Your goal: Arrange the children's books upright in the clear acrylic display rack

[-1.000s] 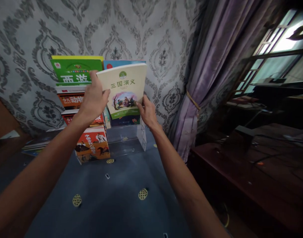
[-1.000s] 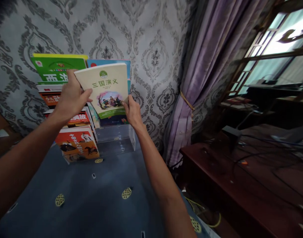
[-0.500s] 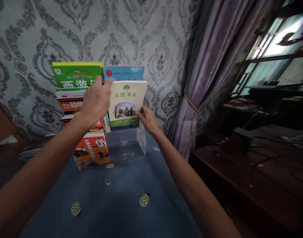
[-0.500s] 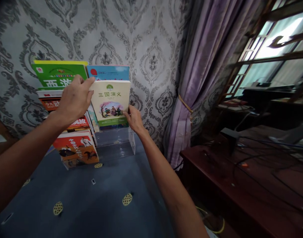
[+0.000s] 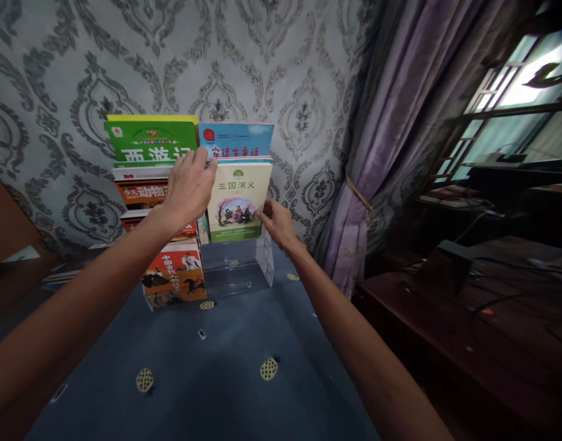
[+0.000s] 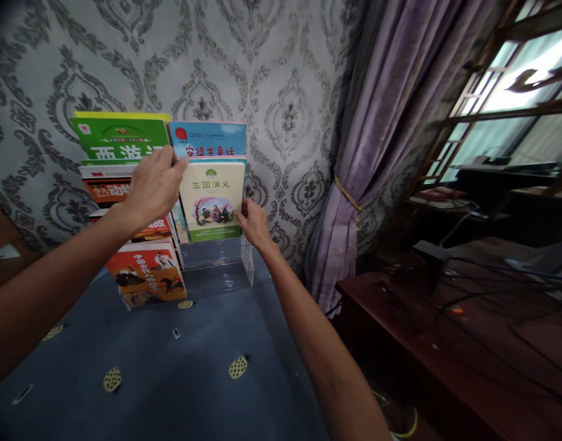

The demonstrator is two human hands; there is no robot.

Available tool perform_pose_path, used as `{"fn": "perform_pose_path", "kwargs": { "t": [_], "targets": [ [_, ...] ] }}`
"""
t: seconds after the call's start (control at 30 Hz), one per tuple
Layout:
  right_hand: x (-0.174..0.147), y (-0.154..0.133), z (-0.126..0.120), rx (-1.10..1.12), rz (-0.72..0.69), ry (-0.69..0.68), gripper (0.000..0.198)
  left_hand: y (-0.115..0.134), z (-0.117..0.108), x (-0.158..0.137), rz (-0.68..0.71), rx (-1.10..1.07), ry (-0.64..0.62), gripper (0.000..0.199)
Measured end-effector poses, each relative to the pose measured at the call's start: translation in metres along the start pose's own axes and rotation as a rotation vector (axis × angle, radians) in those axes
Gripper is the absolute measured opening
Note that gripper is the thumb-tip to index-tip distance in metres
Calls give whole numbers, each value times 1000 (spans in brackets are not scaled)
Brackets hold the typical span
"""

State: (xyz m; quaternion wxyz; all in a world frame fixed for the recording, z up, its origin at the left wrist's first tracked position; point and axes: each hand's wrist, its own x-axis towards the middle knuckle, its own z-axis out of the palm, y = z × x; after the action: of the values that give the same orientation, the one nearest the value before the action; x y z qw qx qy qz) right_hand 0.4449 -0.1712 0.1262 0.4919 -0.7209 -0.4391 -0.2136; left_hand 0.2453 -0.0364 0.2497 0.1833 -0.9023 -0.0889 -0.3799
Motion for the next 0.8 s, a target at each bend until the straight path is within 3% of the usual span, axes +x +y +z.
{"fn": "perform_pose_path", "kwargs": {
  "t": [0.2, 0.43, 0.7, 0.8],
  "targets": [
    [-6, 0, 3, -12, 23, 58, 21, 6, 0, -19, -71, -186, 66, 46],
    [-11, 5, 13, 49, 62, 158, 45, 53, 43, -91, -274, -871, -16, 67],
    [-7, 4, 18, 35, 70, 200, 46, 62, 69, -72, -712, -969, -38, 72],
    [-5, 1, 19, 29, 79, 195, 43, 62, 76, -69, -782, -963, -78, 66]
  ]
}}
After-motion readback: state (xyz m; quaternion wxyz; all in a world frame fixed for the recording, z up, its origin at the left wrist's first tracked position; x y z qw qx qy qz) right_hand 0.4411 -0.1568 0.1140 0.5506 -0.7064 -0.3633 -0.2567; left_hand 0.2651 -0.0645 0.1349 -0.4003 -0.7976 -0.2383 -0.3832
